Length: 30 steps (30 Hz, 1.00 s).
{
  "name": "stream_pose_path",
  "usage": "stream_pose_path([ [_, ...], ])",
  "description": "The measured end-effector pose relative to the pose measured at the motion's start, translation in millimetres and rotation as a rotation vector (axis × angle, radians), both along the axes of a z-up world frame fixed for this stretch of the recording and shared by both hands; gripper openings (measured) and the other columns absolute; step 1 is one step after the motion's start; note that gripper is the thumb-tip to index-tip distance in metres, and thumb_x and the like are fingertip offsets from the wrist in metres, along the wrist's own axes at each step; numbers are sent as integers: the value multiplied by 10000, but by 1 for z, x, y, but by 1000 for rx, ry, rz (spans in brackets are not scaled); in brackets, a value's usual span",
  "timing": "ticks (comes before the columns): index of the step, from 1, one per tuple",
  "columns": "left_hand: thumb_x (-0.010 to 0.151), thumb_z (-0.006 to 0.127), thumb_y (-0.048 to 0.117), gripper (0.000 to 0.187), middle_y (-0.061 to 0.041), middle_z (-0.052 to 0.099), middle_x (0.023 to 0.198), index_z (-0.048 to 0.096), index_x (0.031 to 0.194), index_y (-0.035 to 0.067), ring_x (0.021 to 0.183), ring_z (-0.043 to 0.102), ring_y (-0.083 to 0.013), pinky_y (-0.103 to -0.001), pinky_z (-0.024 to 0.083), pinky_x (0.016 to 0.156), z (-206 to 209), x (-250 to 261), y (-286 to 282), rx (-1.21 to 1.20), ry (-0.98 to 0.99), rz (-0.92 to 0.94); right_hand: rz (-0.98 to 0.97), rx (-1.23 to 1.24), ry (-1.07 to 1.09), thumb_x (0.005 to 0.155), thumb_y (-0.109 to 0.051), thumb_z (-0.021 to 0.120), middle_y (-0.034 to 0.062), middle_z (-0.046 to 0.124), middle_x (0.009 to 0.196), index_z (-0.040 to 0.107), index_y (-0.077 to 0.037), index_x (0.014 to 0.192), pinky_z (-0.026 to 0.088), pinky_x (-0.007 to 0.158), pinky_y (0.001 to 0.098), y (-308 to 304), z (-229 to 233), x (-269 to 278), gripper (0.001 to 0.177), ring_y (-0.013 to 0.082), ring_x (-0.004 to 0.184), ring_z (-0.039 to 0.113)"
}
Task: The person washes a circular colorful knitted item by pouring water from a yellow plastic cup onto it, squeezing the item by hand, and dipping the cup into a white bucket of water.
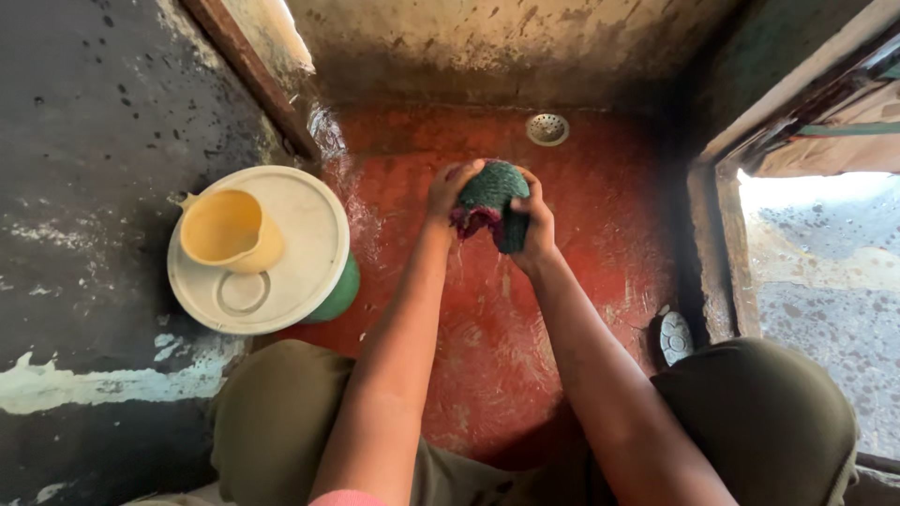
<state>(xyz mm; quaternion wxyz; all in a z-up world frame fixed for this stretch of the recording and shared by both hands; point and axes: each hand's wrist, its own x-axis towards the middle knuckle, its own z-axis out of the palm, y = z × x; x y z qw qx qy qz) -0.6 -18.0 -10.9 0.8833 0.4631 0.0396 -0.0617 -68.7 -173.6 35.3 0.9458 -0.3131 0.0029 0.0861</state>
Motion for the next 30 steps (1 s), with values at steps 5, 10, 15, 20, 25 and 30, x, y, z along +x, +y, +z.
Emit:
stream_pose_path([
  [5,871,767,273,300,-68,735,883,733,986,-2,729,689,-155,-303,558,683,-5,8,-14,-26,-28,-9,-215,-344,7,939,-364,687,127,563,1349,422,-165,1500,538,994,402,12,18,4,652,242,1177,597],
  [10,856,779,285,284,-56,714,863,724,939,19,725,670,-159,-313,546,676,-19,7,-41,-90,11,41,-143,-111,76,912,-373,654,100,580,1333,420,-218,1481,547,977,404,-5,17,16,635,230,1154,616],
  [15,830,806,256,274,-32,706,865,725,931,14,748,644,-123,-287,523,693,-8,7,-47,140,-46,251,-72,22,183,872,-317,653,127,680,1083,619,-28,1202,578,888,420,-10,5,30,440,275,968,680],
  [20,844,789,233,245,-19,703,822,735,891,-2,731,621,-107,-275,516,688,10,-4,-54,233,-112,412,-94,152,184,800,-272,607,142,710,964,663,3,1046,578,853,415,-3,17,33,373,296,880,694],
  [25,884,761,193,219,-13,690,818,741,908,-24,732,601,-102,-273,497,688,9,-1,-55,127,-150,468,-121,218,169,788,-256,579,163,707,962,651,23,1030,586,864,428,6,26,32,375,317,889,698],
  [30,894,751,178,215,-8,688,810,741,909,-36,732,595,-98,-268,494,692,2,-1,-56,168,-192,547,-139,232,203,750,-271,577,170,706,956,656,16,1016,584,844,443,8,26,33,399,335,873,693],
])
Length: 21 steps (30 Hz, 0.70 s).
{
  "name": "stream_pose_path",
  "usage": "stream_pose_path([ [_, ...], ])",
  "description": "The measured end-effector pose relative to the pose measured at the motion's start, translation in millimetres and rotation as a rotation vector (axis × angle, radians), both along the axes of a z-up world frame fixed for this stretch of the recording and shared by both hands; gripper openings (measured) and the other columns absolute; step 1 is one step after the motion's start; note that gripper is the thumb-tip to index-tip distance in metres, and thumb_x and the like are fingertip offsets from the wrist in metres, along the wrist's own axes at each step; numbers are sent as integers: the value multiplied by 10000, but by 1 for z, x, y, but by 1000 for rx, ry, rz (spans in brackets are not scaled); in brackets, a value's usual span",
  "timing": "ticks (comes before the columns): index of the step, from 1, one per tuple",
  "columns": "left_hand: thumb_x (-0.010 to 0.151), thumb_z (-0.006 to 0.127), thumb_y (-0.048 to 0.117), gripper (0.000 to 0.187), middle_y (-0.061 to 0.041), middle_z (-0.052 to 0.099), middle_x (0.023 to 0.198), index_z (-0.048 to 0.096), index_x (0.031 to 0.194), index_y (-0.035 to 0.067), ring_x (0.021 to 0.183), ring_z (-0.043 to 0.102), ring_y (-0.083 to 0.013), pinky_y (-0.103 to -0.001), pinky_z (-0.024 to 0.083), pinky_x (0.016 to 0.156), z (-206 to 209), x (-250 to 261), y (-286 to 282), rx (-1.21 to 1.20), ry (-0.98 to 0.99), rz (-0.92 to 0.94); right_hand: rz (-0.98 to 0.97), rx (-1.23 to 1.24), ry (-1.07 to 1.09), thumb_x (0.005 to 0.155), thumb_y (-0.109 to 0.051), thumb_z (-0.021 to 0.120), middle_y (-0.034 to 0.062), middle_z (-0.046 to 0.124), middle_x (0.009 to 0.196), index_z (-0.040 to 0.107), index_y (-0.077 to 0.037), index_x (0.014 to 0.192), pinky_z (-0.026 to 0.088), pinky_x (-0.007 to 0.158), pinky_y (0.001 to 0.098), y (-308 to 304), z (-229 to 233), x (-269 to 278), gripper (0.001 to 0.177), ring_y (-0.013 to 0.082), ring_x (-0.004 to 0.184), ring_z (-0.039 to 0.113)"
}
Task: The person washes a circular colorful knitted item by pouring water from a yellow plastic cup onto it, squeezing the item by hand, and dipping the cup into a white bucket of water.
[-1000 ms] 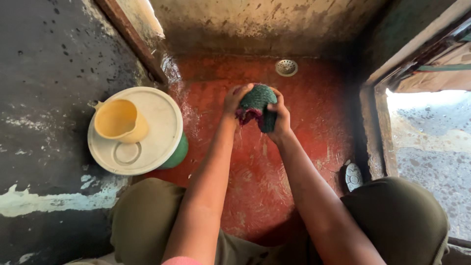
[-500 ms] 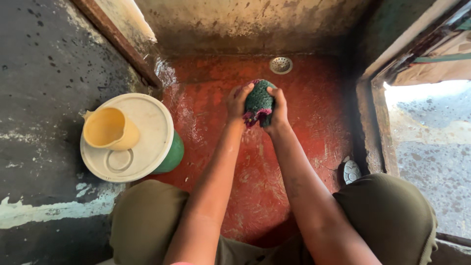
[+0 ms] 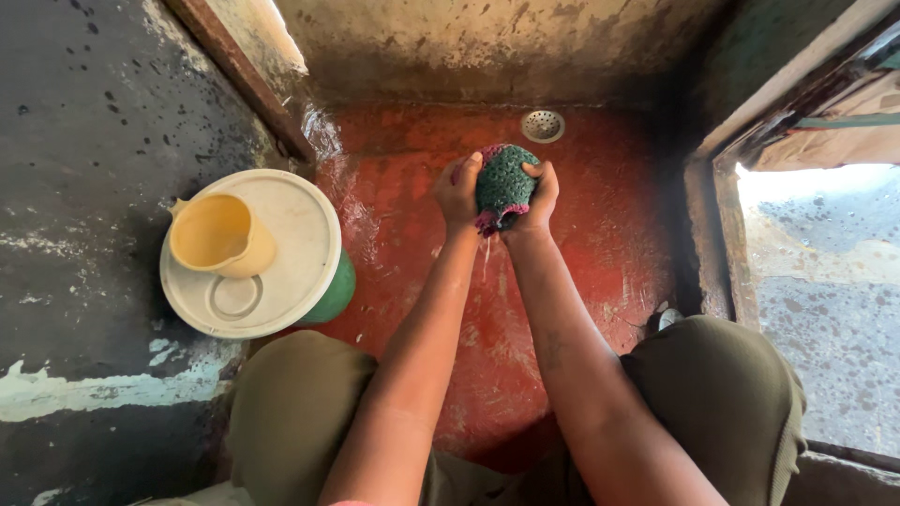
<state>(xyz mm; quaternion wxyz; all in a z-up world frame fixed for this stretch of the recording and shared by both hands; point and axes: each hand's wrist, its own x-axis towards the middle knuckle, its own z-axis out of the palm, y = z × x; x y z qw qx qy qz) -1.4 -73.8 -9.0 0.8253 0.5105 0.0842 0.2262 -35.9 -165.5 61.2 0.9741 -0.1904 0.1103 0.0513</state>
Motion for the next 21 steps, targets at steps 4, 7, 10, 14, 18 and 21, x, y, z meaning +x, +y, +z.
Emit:
stream_pose_path([
  [4,884,749,181,209,4,691,813,744,912,-27,739,592,-87,-262,500,702,-2,2,0,22,6,23,4,17,-1,753,-268,583,173,704,968,654,18,1024,584,863,446,0,1,1,400,339,891,690],
  [7,905,744,190,221,7,670,806,734,895,-30,733,573,-90,-267,485,691,-4,4,1,29,7,1,2,-1,-34,750,-272,580,174,704,965,654,11,1022,585,863,450,-1,3,-3,399,341,892,690],
  [10,911,727,194,219,14,664,817,737,917,-25,742,571,-89,-265,480,693,-4,3,0,-53,-13,-61,-1,-5,-40,752,-276,579,175,706,967,652,13,1020,585,865,447,-1,6,-3,401,340,896,692],
  [14,919,727,185,208,11,662,819,732,916,-24,746,570,-92,-266,476,691,1,-2,-4,-68,-10,-62,-11,-22,-61,766,-279,581,169,703,967,649,12,1020,583,865,447,-4,10,-9,392,332,896,691],
  [18,938,712,166,193,12,652,826,720,892,-21,758,559,-93,-270,470,699,12,-10,-5,-92,-42,-112,5,-37,-89,783,-269,577,164,706,977,651,14,1032,580,871,438,-10,15,-14,384,323,905,693],
  [21,937,687,161,179,20,659,843,717,890,-9,780,568,-85,-264,481,723,23,-14,-6,-45,-65,-148,71,-70,-188,806,-280,573,168,712,993,653,21,1054,577,885,425,-18,21,-17,398,317,915,693],
])
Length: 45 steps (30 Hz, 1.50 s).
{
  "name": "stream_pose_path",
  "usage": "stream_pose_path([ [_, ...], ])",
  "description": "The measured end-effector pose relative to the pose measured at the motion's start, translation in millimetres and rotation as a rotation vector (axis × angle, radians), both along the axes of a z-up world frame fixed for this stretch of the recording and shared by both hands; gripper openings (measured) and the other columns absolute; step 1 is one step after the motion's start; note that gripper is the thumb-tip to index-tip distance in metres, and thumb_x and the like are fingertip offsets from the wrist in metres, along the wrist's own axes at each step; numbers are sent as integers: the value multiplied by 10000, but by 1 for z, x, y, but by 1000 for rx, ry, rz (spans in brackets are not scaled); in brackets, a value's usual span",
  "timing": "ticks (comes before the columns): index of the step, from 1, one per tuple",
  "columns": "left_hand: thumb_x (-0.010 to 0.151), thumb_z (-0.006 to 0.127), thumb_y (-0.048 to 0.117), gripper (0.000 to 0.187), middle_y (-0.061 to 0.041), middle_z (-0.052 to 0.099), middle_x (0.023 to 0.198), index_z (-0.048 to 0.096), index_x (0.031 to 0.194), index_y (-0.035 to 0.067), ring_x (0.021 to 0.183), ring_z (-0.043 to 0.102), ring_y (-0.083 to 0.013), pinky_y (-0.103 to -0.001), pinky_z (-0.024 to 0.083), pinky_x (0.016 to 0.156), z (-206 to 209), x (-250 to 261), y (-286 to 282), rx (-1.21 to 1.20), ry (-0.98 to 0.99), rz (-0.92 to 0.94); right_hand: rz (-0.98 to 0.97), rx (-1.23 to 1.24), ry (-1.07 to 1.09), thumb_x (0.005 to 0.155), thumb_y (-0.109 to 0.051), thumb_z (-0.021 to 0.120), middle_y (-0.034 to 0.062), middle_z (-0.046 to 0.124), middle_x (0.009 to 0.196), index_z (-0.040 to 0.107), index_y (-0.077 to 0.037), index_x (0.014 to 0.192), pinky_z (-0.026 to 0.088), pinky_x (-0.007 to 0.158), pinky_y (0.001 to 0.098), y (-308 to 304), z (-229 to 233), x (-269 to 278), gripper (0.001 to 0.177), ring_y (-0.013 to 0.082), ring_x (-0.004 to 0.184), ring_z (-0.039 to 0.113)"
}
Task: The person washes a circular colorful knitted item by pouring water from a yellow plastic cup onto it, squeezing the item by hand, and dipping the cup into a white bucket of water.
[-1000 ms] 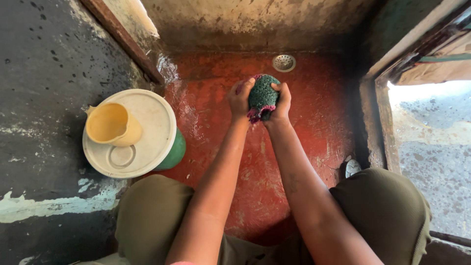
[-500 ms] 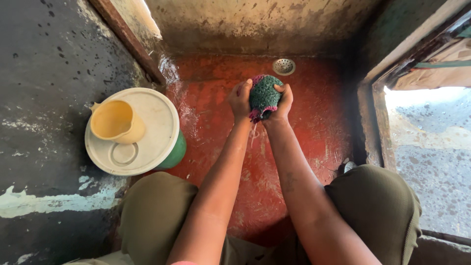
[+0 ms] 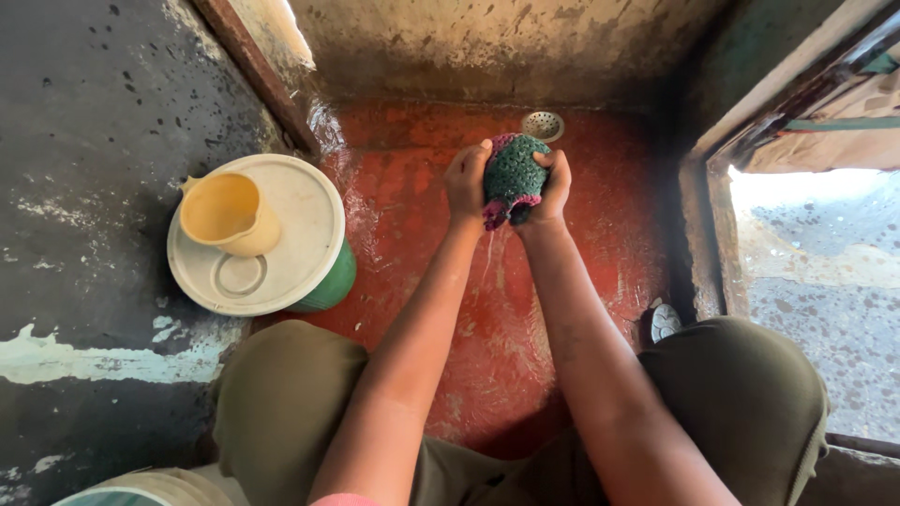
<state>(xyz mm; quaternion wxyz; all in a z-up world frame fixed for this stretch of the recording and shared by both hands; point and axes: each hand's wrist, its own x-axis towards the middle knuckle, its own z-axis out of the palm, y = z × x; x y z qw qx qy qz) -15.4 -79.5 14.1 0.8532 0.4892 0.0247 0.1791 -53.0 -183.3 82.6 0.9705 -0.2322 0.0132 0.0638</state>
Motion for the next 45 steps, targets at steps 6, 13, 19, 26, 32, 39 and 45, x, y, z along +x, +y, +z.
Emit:
stream_pose_path([
  [6,955,681,190,218,14,652,840,727,885,-11,782,568,-87,-270,477,721,13,1,4,36,17,-83,61,-93,42,803,-267,566,151,719,1007,650,8,1083,582,902,413,-13,15,-4,401,301,930,703],
  [13,932,677,292,244,2,676,862,716,937,51,775,634,-116,-306,531,711,37,-16,10,-192,172,-243,95,-318,98,887,-245,606,130,710,1002,637,2,1125,576,880,396,-22,28,-10,344,265,916,700],
  [19,942,694,404,341,-78,686,857,691,955,64,733,666,-203,-379,566,656,33,-17,23,-408,279,-418,58,-846,-8,989,-327,624,96,651,1135,601,-33,1271,536,886,333,-28,49,-11,408,188,1022,644],
  [26,903,563,519,492,-108,755,910,698,1016,60,767,737,-248,-404,606,668,19,-28,27,-577,390,-538,-18,-1100,-60,964,-204,646,82,674,1203,585,-42,1347,522,933,283,-36,49,-4,421,170,1102,651],
  [32,978,666,466,452,-119,719,864,707,991,16,713,681,-249,-405,547,629,-48,-19,44,-219,229,-530,-21,-953,-6,853,48,694,94,676,969,684,-25,1156,561,745,315,-39,56,-14,312,189,847,673],
  [39,907,733,499,425,-32,708,896,738,1006,86,780,645,-133,-319,516,711,-16,-10,67,485,322,-80,-169,-822,-14,808,90,697,71,677,882,711,3,1016,569,642,277,-43,33,2,225,150,744,657],
  [45,789,733,647,550,-32,719,735,742,834,100,652,694,-133,-287,548,581,57,-41,57,904,209,-356,-217,-868,145,848,71,623,103,688,887,674,21,1084,566,555,324,-58,5,5,247,185,697,651],
])
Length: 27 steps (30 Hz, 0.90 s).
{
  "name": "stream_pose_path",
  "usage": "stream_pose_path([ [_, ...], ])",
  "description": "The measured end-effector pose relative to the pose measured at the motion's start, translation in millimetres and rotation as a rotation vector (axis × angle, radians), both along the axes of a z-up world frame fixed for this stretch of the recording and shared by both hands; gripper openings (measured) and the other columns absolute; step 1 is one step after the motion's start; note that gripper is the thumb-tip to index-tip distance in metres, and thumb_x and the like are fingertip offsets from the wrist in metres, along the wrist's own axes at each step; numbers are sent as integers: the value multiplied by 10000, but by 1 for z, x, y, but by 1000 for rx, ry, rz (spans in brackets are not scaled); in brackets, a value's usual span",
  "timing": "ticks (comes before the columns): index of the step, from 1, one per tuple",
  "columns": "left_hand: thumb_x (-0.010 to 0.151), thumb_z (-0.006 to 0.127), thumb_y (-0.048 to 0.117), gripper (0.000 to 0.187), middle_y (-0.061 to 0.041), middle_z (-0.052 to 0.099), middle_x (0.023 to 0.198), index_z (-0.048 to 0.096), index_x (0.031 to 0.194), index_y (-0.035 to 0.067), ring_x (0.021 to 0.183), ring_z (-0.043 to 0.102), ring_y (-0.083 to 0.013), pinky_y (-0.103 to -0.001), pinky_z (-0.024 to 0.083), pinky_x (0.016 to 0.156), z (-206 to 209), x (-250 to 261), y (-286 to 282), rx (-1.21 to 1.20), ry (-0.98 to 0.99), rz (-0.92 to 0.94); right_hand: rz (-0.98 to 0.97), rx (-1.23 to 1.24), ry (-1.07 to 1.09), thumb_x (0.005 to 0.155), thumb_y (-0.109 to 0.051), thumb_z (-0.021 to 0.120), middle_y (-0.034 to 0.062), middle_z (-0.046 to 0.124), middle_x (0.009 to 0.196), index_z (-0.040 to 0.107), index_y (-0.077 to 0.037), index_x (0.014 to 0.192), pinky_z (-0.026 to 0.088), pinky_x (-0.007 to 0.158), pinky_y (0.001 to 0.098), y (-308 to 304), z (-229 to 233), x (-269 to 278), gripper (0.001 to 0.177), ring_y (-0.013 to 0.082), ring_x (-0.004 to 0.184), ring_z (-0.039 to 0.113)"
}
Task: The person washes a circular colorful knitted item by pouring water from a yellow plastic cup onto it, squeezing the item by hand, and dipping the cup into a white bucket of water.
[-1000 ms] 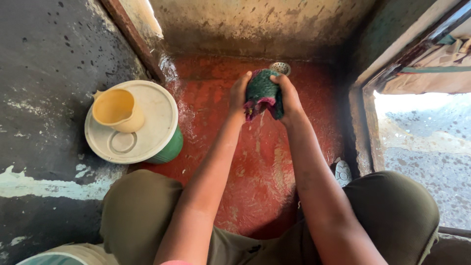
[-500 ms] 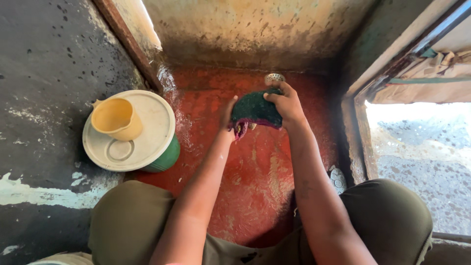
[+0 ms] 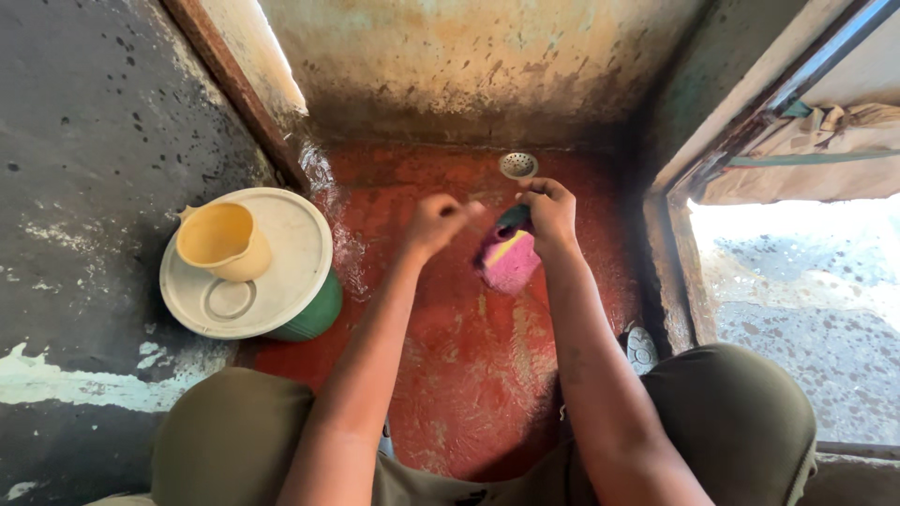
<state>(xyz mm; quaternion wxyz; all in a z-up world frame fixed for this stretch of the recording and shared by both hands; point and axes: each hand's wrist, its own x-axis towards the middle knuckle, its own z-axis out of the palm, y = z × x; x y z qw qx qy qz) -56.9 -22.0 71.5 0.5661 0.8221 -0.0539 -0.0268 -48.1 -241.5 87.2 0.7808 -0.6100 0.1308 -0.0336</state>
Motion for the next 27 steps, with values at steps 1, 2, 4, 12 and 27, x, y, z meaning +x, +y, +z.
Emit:
stream_pose_path([
  [1,754,742,672,576,-34,714,730,736,821,100,629,694,-130,-281,561,545,3,-2,-4,-1,8,-134,-13,1,13,851,61,620,98,698,896,673,12,1095,585,575,324,1,0,-1,255,177,708,670],
  [2,737,762,688,601,-38,715,712,724,794,92,613,692,-129,-276,557,530,4,-5,-9,-17,-29,-161,-25,3,25,854,52,617,93,708,906,672,3,1106,604,594,325,3,0,-2,263,169,719,689],
  [4,702,802,720,653,-47,717,676,701,739,75,582,687,-127,-266,548,499,8,-9,-17,-48,-101,-215,-65,62,39,861,37,610,95,720,918,666,-2,1117,630,615,331,3,2,-3,265,165,731,715],
  [12,714,791,719,653,-72,706,640,758,736,67,603,705,-180,-335,541,585,36,-11,-26,346,22,-43,-101,208,30,916,3,690,173,673,908,660,88,1130,611,624,364,3,-11,2,232,231,703,677],
  [27,986,639,265,282,-77,739,887,741,994,2,803,668,-154,-329,524,723,-7,27,-30,-422,-14,334,468,-313,55,864,-106,742,152,730,855,688,78,1161,625,623,361,24,47,-31,354,215,683,704],
])
